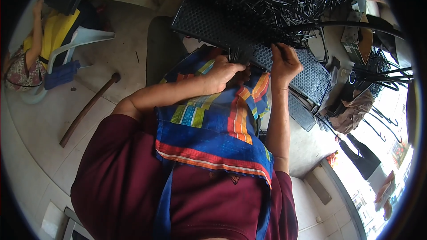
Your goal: Inserting thin black rods into a perforated strip to assemble a product.
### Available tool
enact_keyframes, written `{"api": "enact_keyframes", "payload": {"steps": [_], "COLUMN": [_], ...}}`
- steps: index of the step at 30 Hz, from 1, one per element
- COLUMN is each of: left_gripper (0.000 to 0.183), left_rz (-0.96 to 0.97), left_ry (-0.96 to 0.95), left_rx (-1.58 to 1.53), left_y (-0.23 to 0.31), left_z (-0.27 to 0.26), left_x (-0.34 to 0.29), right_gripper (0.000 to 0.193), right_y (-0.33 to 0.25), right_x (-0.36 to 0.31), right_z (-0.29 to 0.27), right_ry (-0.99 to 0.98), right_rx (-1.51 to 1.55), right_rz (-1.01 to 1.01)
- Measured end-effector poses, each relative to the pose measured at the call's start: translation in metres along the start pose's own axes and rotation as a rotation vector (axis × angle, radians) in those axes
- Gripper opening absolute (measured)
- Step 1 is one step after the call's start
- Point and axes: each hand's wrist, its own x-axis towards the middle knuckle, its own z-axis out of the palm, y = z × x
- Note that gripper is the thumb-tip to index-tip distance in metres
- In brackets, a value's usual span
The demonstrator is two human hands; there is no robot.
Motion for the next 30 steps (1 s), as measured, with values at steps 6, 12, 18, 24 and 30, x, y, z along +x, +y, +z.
{"api": "enact_keyframes", "payload": {"steps": [6,12,18,24,30], "left_gripper": [0.013,0.014,0.014,0.013,0.014], "left_rz": [-0.083,-0.041,-0.06,-0.051,-0.087], "left_ry": [0.02,0.04,0.041,0.053,0.065], "left_rx": [-0.032,-0.045,-0.065,-0.068,-0.058], "left_y": [-0.001,0.0,0.0,0.0,0.0], "left_z": [-0.004,-0.003,-0.003,-0.002,-0.004], "left_x": [0.003,0.003,0.002,0.002,0.004], "right_gripper": [0.014,0.012,0.013,0.012,0.01], "right_y": [-0.017,-0.015,-0.016,-0.005,-0.011], "right_x": [-0.002,0.011,0.01,0.009,0.011], "right_z": [0.001,0.0,-0.004,0.0,-0.004], "right_ry": [-0.026,-0.066,-0.125,-0.029,-0.107], "right_rx": [-0.082,-0.129,-0.146,-0.19,-0.19], "right_rz": [0.003,-0.148,-0.157,-0.166,-0.123]}}
